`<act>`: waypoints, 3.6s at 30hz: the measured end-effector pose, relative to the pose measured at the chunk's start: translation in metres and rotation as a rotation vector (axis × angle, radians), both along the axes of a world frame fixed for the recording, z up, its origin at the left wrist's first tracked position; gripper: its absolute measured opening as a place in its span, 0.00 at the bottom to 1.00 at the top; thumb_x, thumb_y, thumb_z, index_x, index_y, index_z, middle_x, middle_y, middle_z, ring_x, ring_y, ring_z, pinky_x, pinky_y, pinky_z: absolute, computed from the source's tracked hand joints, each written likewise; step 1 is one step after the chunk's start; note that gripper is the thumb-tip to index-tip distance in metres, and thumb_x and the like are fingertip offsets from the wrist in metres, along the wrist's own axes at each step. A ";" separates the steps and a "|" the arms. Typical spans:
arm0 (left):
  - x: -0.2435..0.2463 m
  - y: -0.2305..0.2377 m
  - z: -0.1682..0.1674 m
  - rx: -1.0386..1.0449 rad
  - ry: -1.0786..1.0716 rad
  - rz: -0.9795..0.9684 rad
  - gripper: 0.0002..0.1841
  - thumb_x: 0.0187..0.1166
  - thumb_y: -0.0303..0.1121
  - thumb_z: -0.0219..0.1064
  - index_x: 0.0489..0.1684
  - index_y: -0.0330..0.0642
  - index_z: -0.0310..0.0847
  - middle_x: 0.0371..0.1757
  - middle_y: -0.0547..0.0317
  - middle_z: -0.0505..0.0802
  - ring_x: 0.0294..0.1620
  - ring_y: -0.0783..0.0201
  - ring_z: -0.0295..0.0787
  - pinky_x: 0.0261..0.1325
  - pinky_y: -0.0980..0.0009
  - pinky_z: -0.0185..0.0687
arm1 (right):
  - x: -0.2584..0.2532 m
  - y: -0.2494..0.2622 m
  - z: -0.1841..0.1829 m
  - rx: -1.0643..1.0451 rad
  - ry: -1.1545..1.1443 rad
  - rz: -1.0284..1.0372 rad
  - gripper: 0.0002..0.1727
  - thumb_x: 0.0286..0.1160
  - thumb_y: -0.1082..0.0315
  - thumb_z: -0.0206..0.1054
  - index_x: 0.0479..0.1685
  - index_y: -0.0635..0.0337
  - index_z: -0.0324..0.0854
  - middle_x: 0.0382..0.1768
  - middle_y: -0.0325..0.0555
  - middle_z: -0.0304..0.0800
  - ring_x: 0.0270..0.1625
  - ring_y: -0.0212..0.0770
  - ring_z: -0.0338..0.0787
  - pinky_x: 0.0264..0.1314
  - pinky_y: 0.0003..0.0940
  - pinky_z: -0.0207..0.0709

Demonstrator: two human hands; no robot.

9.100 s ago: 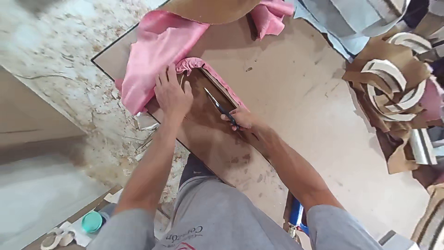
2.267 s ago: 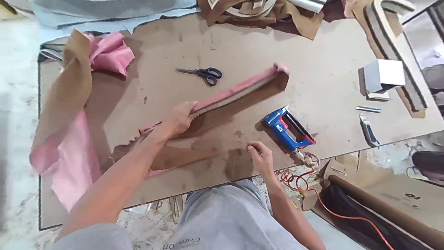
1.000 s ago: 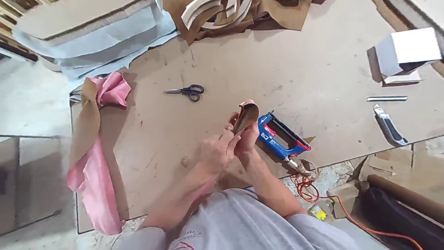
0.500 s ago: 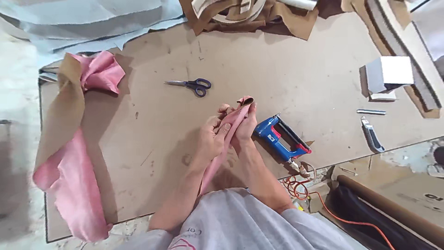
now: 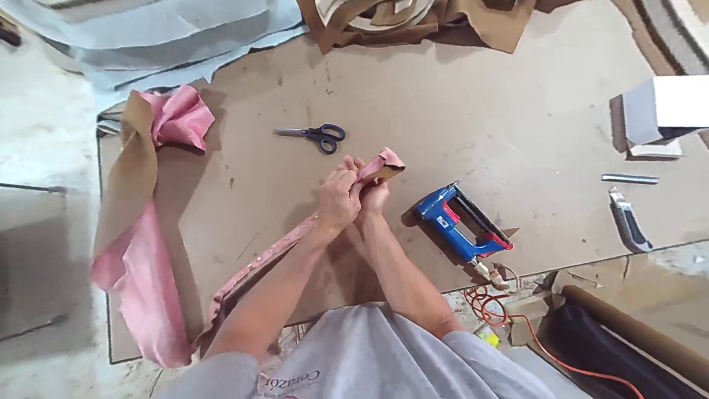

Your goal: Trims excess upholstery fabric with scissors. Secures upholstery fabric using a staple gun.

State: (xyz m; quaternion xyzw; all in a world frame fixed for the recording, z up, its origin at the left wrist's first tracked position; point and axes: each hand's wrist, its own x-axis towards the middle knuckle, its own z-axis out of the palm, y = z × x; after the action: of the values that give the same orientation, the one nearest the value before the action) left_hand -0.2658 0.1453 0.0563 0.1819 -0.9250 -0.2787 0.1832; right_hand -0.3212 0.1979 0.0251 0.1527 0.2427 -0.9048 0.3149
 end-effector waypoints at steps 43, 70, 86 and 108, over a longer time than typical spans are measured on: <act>-0.011 -0.044 -0.071 0.602 -0.311 -0.006 0.12 0.81 0.44 0.70 0.39 0.50 0.96 0.33 0.60 0.91 0.35 0.59 0.89 0.39 0.53 0.83 | 0.013 0.102 0.068 1.812 0.991 0.933 0.14 0.63 0.50 0.73 0.37 0.49 0.91 0.26 0.30 0.92 0.31 0.24 0.90 0.33 0.33 0.84; -0.060 0.012 -0.075 -0.026 -0.074 -0.205 0.07 0.77 0.31 0.69 0.34 0.38 0.90 0.50 0.48 0.96 0.51 0.49 0.92 0.52 0.56 0.87 | -0.035 0.216 0.050 2.086 0.833 0.677 0.29 0.70 0.53 0.67 0.70 0.57 0.81 0.41 0.50 0.95 0.40 0.51 0.94 0.39 0.56 0.83; -0.068 -0.009 -0.073 0.349 -0.246 -0.049 0.15 0.82 0.44 0.69 0.39 0.38 0.84 0.36 0.49 0.92 0.39 0.49 0.91 0.41 0.48 0.83 | -0.045 0.130 0.071 1.779 1.037 0.901 0.17 0.67 0.53 0.69 0.48 0.50 0.91 0.28 0.35 0.92 0.31 0.32 0.90 0.32 0.39 0.81; -0.078 -0.018 -0.068 0.283 -0.192 -0.352 0.41 0.80 0.53 0.66 0.91 0.45 0.58 0.77 0.45 0.82 0.66 0.52 0.86 0.68 0.52 0.83 | -0.067 0.204 0.074 1.784 0.711 0.607 0.15 0.68 0.51 0.71 0.44 0.51 0.87 0.31 0.32 0.91 0.32 0.27 0.90 0.37 0.35 0.87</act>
State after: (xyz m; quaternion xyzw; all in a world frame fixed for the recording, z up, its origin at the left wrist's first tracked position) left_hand -0.3433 0.1277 -0.0117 0.0677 -0.9074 -0.4145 0.0155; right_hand -0.3886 0.4024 0.0987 -0.0144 0.9399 -0.2671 0.2122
